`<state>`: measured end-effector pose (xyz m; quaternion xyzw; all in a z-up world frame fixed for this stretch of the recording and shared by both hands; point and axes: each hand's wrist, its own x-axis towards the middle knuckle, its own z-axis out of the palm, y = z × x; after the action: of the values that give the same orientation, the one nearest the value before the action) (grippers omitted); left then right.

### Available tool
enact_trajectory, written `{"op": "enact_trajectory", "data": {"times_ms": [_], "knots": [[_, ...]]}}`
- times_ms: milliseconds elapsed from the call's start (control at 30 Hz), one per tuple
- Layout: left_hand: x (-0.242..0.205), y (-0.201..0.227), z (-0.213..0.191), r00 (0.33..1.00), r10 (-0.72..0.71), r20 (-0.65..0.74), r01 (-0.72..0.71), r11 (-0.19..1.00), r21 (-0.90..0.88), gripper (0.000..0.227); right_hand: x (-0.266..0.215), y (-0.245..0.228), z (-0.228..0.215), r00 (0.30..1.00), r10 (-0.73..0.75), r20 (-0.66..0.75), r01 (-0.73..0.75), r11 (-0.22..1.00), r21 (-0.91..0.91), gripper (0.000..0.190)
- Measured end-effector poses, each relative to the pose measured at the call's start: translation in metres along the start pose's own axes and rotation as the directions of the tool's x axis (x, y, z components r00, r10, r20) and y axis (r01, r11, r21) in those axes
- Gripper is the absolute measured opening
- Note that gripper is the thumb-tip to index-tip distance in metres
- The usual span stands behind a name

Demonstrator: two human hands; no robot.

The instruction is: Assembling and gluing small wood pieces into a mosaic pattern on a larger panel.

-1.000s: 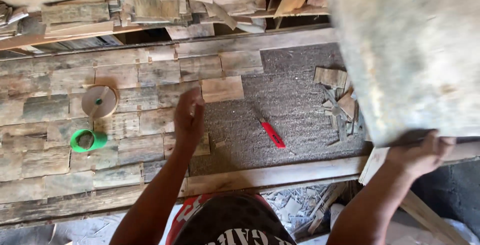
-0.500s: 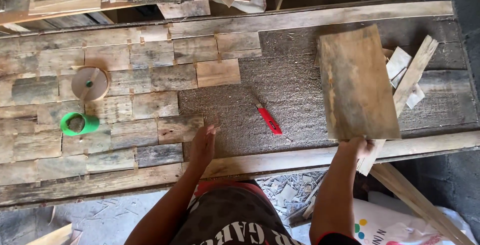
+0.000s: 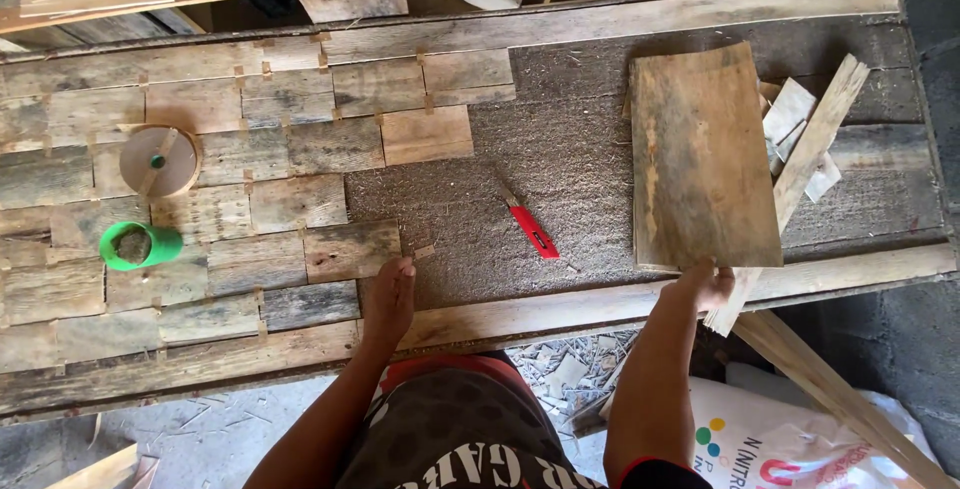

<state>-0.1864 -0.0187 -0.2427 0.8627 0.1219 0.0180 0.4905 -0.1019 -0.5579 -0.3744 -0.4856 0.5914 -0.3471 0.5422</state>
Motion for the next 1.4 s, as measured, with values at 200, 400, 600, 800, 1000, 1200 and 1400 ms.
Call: {"op": "enact_trajectory", "data": {"times_ms": [200, 400, 600, 800, 1000, 1200, 1400], "knots": [[0.007, 0.019, 0.000, 0.996, -0.044, 0.080, 0.043, 0.999, 0.013, 0.035, -0.044, -0.047, -0.008, 0.923, 0.296, 0.246, -0.364, 0.881, 0.304, 0.021], [0.026, 0.047, 0.031, 0.952, -0.142, 0.272, 0.166, 0.984, -0.067, 0.042, -0.089, -0.006, -0.019, 0.755, 0.396, 0.522, -0.591, 0.756, 0.282, 0.027], [0.061, 0.061, 0.084, 0.850, -0.058, 0.524, 0.202, 0.954, -0.222, 0.045, -0.169, 0.050, -0.027, 0.571, 0.403, 0.715, -0.657, 0.747, 0.104, 0.029], [0.075, 0.032, 0.123, 0.868, -0.258, 0.425, 0.478, 0.669, -0.569, 0.043, -0.230, 0.063, -0.032, 0.451, 0.419, 0.788, -0.661, 0.750, -0.020, 0.033], [0.074, 0.010, 0.120, 0.867, -0.349, 0.356, 0.488, 0.739, -0.465, 0.044, -0.260, 0.030, -0.038, 0.457, 0.407, 0.791, -0.631, 0.775, -0.034, 0.040], [0.081, -0.015, 0.121, 0.884, -0.357, 0.303, 0.468, 0.678, -0.566, 0.042, -0.240, 0.052, -0.045, 0.486, 0.114, 0.867, 0.035, 0.988, -0.150, 0.034], [0.095, -0.012, 0.102, 0.855, -0.407, 0.321, 0.518, 0.642, -0.565, 0.037, -0.264, -0.036, -0.036, 0.161, -0.358, 0.920, 0.965, 0.253, -0.070, 0.064]]}}
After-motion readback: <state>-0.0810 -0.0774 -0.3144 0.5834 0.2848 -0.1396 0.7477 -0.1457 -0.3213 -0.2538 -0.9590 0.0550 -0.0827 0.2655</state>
